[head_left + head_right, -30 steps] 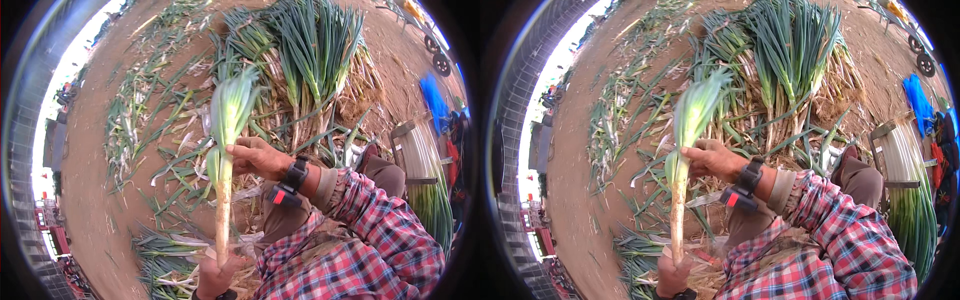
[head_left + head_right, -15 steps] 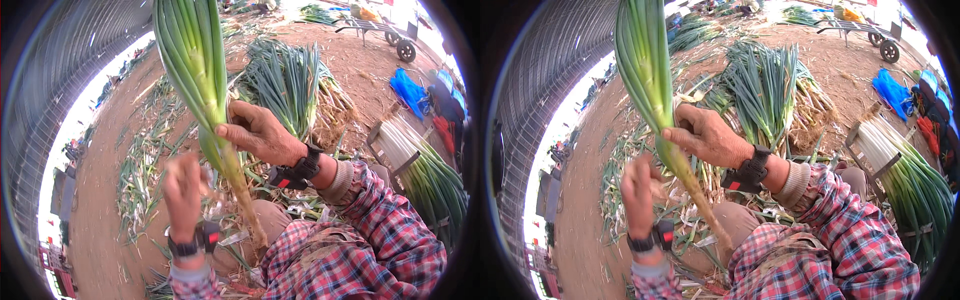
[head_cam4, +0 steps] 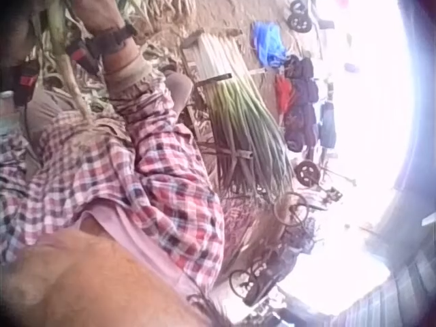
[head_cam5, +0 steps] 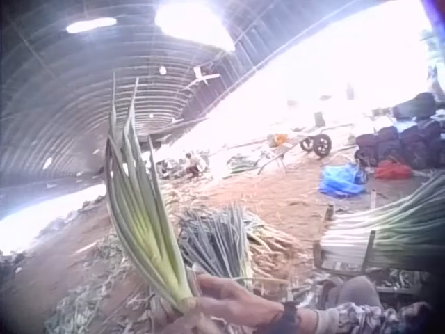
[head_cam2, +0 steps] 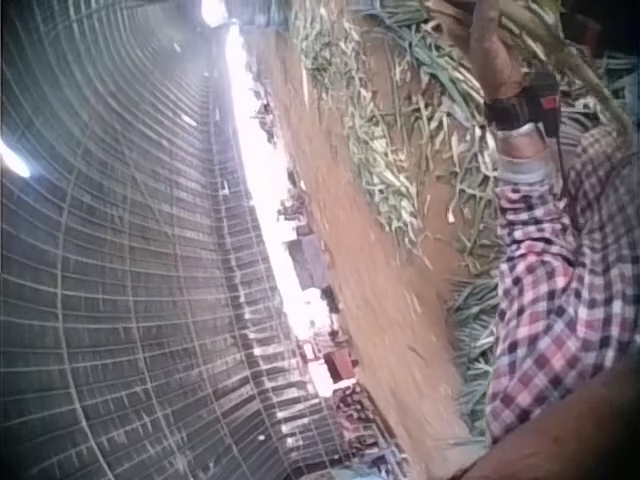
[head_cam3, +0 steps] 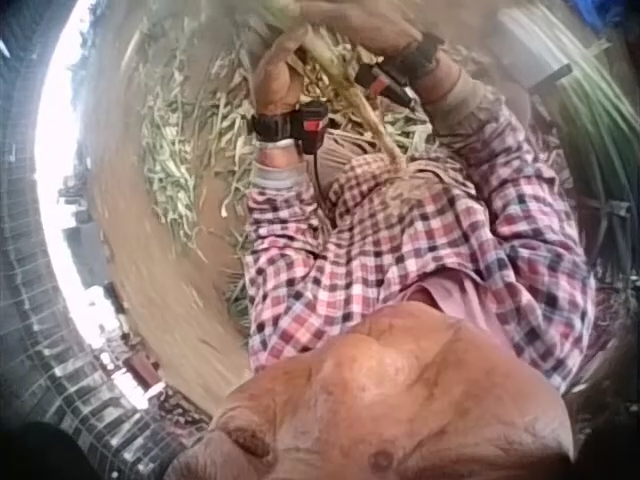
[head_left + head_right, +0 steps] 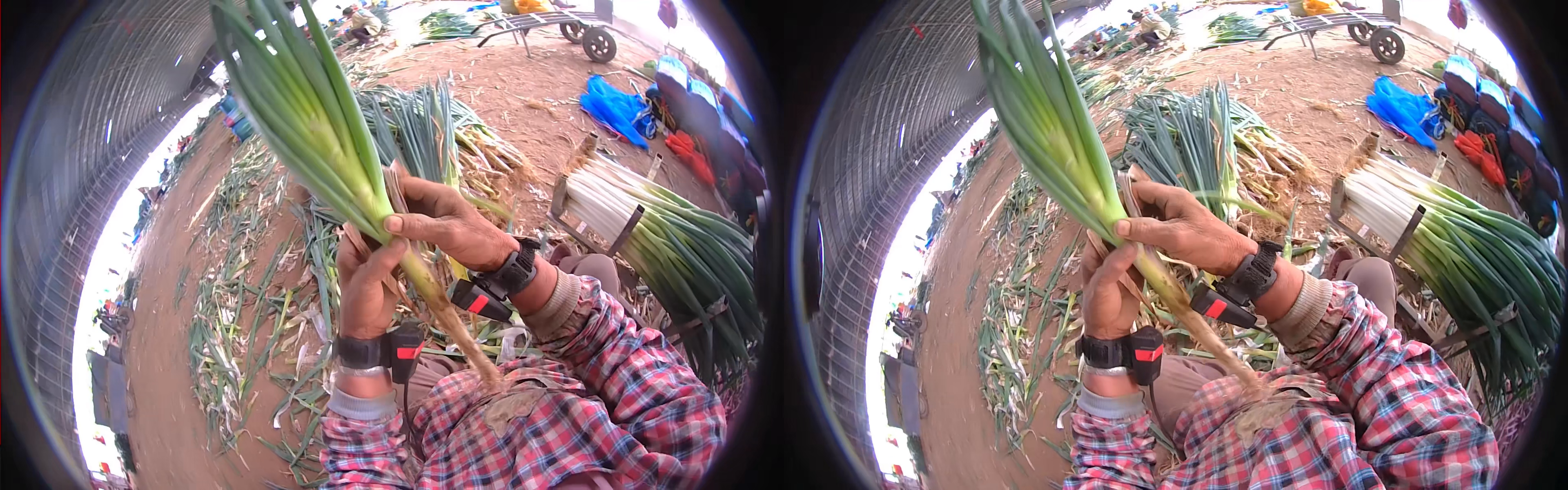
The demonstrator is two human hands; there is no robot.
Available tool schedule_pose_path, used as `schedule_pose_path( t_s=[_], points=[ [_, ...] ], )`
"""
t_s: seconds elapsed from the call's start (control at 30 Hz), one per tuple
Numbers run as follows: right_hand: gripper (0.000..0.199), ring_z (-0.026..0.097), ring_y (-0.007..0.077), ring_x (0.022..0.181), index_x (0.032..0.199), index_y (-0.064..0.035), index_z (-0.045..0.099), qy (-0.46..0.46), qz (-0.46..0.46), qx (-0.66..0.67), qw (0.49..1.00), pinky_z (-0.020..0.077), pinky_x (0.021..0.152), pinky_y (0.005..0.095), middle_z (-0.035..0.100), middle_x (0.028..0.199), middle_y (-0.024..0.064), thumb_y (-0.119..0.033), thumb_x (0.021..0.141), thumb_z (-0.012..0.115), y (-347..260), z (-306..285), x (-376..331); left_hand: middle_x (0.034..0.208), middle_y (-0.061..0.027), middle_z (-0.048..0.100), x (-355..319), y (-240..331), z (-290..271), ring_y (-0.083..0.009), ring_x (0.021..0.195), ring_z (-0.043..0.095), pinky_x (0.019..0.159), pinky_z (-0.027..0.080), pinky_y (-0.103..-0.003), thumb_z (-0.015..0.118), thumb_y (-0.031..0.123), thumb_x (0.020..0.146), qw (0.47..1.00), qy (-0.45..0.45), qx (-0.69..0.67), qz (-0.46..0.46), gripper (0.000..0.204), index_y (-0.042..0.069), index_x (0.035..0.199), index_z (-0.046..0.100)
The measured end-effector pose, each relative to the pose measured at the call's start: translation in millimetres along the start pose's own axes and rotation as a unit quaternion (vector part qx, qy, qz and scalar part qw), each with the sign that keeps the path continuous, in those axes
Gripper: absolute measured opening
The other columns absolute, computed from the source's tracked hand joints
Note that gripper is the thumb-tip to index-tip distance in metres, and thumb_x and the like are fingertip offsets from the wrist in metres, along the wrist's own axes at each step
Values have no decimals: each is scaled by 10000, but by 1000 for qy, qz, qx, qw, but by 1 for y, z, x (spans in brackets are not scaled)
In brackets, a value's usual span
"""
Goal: Cleaning, trimming, and bunching harvested leeks in an agricultural setting.
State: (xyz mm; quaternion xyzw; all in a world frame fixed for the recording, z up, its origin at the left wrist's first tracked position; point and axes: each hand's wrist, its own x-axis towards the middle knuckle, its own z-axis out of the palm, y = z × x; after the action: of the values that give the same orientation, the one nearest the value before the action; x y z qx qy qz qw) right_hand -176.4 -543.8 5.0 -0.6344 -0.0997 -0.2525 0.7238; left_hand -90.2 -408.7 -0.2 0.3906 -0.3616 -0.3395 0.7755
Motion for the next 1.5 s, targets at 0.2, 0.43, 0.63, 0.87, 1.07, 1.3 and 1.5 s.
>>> schedule_pose_path(
  t_s=[0.2, 0.43, 0.63, 0.87, 1.07, 1.3, 1.5],
  points=[
    [286, 492, 63, 860, 1056, -1, 602, 59, 22, 105, 992, 415, 772, 234, 521, 949, -22, -217, 886, 683, 12, -6, -14, 1045, -35, 617, -7, -20, 22, -102, 899, 607, 771, 499, -227, 725, 6, 801, 995, 78, 56, -10, 455, 0, 1215, 536],
    [284, 526, 76, 860, 1062, 9, 586, 168, 24, 50, 984, 449, 769, 246, 570, 938, 9, -170, 866, 687, 36, 1, -31, 920, -25, 640, -15, -36, 25, -91, 782, 604, 676, 495, -233, 710, 49, 828, 965, 109, 236, 30, 273, -11, 1080, 622],
    [234, 485, 44, 814, 1040, -18, 567, 209, 32, 55, 976, 407, 703, 221, 554, 893, -25, -137, 872, 678, 43, -6, -37, 871, -14, 597, -27, -40, 33, -89, 763, 550, 681, 454, -250, 679, 89, 837, 938, 121, 324, -26, 163, 6, 963, 618],
    [263, 518, 51, 831, 1110, -4, 586, 190, 64, 140, 969, 446, 712, 222, 588, 933, -5, -144, 902, 665, 49, -7, -31, 889, -71, 639, -136, -71, 11, -126, 745, 565, 700, 454, -257, 666, 132, 837, 967, 184, 29, -176, 189, -3, 964, 629],
    [227, 527, 43, 805, 1088, -7, 625, 129, 75, 96, 984, 453, 716, 225, 594, 894, -30, -185, 950, 602, 50, -14, -44, 896, -76, 659, -156, -2, -36, -182, 815, 627, 730, 490, -316, 628, 217, 918, 801, -170, 461, -341, 314, -30, 1112, 612],
    [260, 530, 39, 789, 1088, 1, 625, 88, 90, 61, 990, 434, 680, 209, 607, 864, -25, -223, 1002, 524, 47, 9, -71, 1109, -139, 621, -11, 7, -12, -237, 972, 633, 808, 511, -351, 519, 291, 1000, 896, 51, 427, 108, 380, -25, 1210, 546],
    [284, 551, 66, 772, 1133, 0, 576, 111, 112, -26, 987, 459, 667, 240, 610, 907, 21, -237, 976, 575, 49, 12, -109, 1204, -114, 589, -5, -10, 3, -270, 1088, 608, 888, 536, -419, 564, 232, 977, 976, 178, 105, 65, 403, 46, 1321, 466]
  ],
)
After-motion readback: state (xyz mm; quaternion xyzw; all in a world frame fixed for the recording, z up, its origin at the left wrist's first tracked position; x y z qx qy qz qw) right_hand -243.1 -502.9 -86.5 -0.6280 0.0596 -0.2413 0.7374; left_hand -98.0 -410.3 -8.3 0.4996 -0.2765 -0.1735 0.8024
